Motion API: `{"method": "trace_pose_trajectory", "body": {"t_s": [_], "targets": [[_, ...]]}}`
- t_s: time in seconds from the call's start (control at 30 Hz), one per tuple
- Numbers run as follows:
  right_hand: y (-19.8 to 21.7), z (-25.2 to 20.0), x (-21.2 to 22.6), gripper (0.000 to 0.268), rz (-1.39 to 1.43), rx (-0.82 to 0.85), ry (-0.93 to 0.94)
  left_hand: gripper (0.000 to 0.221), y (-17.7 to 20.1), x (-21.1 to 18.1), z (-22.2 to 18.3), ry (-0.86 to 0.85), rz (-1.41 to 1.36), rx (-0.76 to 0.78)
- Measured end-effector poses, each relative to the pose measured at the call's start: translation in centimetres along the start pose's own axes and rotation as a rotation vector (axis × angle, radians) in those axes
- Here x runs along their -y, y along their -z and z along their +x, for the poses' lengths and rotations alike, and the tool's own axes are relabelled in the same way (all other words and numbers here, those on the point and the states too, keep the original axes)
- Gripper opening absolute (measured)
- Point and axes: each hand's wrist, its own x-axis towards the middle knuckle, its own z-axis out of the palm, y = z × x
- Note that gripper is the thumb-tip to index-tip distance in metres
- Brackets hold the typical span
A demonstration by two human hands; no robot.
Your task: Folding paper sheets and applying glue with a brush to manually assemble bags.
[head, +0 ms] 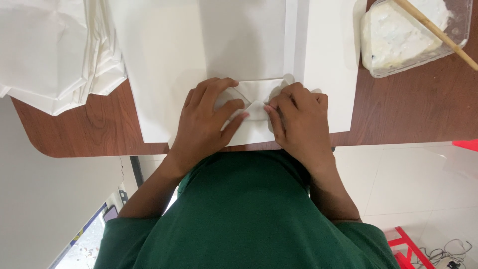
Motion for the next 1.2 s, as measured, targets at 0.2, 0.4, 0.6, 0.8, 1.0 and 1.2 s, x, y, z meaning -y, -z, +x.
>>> {"method": "trace_pose_trajectory", "body": {"t_s": [0.2, 0.4, 0.6, 0.8, 1.0, 1.2], "targets": [[-1.1, -0.4, -0.7, 0.019, -0.036, -0.053, 0.031, 0.042, 0.3, 1.1, -0.8, -0.157, 0.219, 0.171], [-1.2, -0.4, -0.1, 0.020, -0.102, -0.049, 0.030, 0.054, 1.1, 2.3, -0.6, -0.269, 0.380, 0.283], [-1.6, -0.5, -0.2, 0.019, -0.118, -0.040, 0.010, 0.043, 1.0, 3.5, 0.3, -0.384, 0.506, 0.284], [-0.7, -1.0, -1.9, 0.036, 0.236, 0.090, -0.234, 0.038, 1.6, 3.8, 1.5, -0.432, 0.476, 0.224], [1.1, -0.7, -2.4, 0.027, 0.258, 0.119, -0.106, 0.040, 2.3, 3.7, 2.4, -0.463, 0.464, 0.262], [-1.9, -1.2, -2.5, 0.037, 0.045, -0.138, -0.015, 0.051, 2.6, 4.1, 3.0, -0.491, 0.449, 0.290]]}}
